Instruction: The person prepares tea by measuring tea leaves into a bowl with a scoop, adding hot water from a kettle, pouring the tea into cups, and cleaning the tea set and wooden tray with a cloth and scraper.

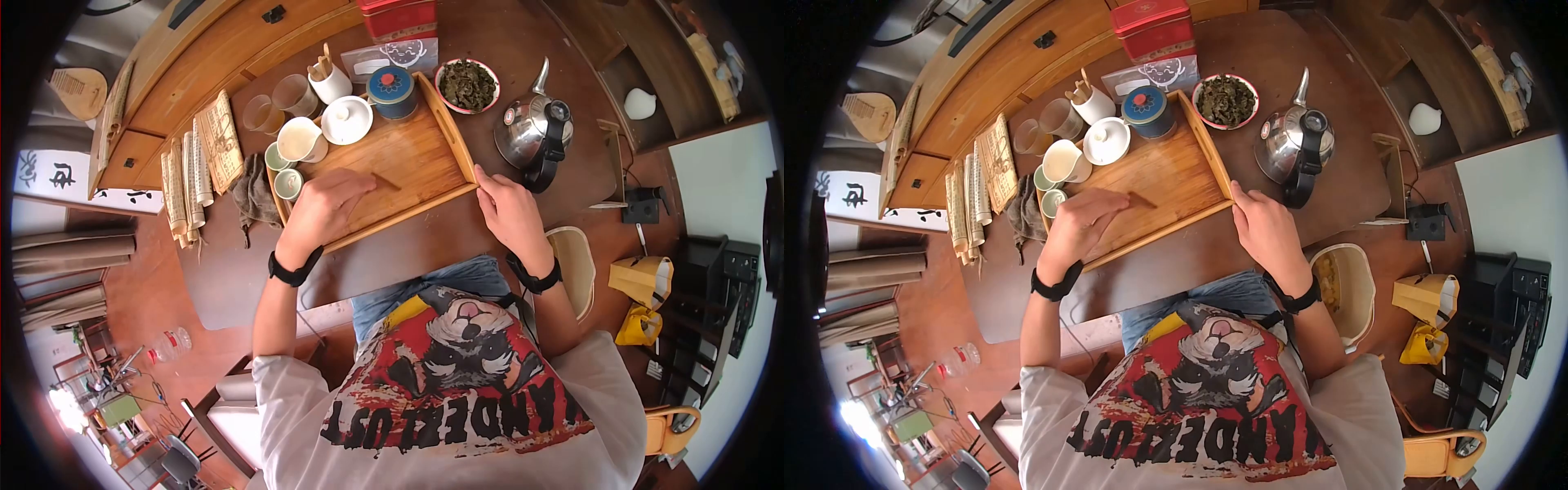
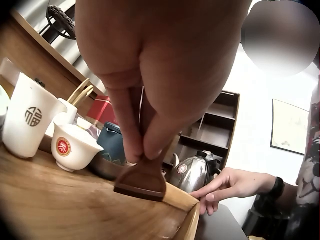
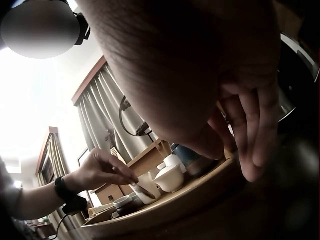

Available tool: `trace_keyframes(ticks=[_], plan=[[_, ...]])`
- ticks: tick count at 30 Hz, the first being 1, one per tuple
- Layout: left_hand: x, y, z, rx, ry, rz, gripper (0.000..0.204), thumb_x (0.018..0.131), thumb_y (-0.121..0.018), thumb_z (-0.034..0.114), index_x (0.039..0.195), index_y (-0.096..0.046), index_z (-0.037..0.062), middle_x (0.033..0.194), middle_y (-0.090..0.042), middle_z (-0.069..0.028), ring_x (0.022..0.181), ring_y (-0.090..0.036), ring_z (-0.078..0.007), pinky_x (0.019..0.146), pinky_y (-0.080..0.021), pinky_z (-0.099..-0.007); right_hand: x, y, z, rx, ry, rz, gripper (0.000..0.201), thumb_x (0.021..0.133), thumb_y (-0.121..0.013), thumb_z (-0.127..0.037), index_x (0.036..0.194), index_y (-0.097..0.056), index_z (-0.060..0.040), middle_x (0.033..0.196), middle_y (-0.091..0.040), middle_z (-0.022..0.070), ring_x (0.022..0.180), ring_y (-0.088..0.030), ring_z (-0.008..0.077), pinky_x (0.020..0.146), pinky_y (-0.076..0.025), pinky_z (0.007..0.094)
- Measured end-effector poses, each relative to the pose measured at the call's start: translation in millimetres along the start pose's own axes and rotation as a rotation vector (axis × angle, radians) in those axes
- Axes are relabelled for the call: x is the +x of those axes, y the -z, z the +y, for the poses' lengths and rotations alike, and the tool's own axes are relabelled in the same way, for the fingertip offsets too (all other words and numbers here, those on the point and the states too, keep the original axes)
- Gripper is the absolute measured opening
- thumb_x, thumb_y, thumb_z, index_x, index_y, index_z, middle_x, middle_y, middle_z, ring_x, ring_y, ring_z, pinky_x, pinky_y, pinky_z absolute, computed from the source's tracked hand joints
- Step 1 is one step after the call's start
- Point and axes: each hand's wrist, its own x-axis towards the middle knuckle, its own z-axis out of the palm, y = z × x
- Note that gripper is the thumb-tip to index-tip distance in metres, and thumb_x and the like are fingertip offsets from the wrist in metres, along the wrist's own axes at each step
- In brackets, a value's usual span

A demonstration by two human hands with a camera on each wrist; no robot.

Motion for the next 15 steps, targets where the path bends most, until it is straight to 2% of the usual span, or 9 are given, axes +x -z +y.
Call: trace_keyframes(ticks=[3,7,9,10,12,15], plan=[[16,-11,7,0.051,0.059,0.082,0.021,0.092,-0.077,-0.002,0.113,-0.079,0.0009,0.110,-0.081,-0.0165,0.100,-0.078,-0.0371,0.086,-0.064,-0.0428,2,-2,0,-0.021,0.010,0.002,0.040,0.103,-0.068,-0.007,0.142,-0.071,-0.0021,0.093,-0.068,0.0204,0.080,-0.070,0.0434,0.071,-0.055,0.0500],[35,-32,6,0.094,0.009,0.131,0.022,0.092,-0.075,-0.001,0.113,-0.079,0.0017,0.109,-0.080,-0.0151,0.097,-0.077,-0.0375,0.084,-0.064,-0.0449,3,2,-4,-0.062,-0.008,-0.049,0.041,0.103,-0.068,-0.012,0.143,-0.070,-0.0016,0.099,-0.072,0.0186,0.085,-0.073,0.0428,0.075,-0.060,0.0518],[39,-35,7,0.245,0.081,0.096,0.015,0.097,-0.075,0.002,0.112,-0.080,0.0016,0.107,-0.081,-0.0149,0.096,-0.077,-0.0364,0.084,-0.063,-0.0442,1,2,-3,-0.048,-0.026,-0.054,0.043,0.103,-0.068,-0.013,0.145,-0.069,-0.0028,0.100,-0.073,0.0189,0.086,-0.073,0.0432,0.076,-0.060,0.0524],[38,-36,6,0.245,0.079,0.098,0.015,0.097,-0.075,0.002,0.112,-0.080,0.0016,0.107,-0.081,-0.0149,0.096,-0.077,-0.0364,0.084,-0.063,-0.0442,0,3,-3,-0.050,-0.025,-0.053,0.043,0.103,-0.068,-0.013,0.145,-0.069,-0.0028,0.100,-0.073,0.0189,0.086,-0.073,0.0432,0.076,-0.060,0.0524],[31,-37,-1,0.319,0.181,0.063,0.017,0.097,-0.074,0.002,0.113,-0.078,0.0015,0.109,-0.080,-0.0148,0.099,-0.077,-0.0369,0.084,-0.063,-0.0455,-3,3,-1,-0.030,-0.021,-0.051,0.045,0.103,-0.068,-0.013,0.147,-0.068,-0.0045,0.101,-0.073,0.0192,0.087,-0.073,0.0437,0.077,-0.060,0.0529],[10,-37,-5,0.309,0.148,0.058,0.022,0.094,-0.073,-0.001,0.116,-0.077,0.0002,0.112,-0.080,-0.0154,0.102,-0.076,-0.0370,0.085,-0.063,-0.0458,-5,3,-1,-0.032,-0.042,-0.071,0.046,0.103,-0.068,-0.013,0.149,-0.067,-0.0060,0.101,-0.073,0.0195,0.087,-0.073,0.0440,0.077,-0.060,0.0529]])
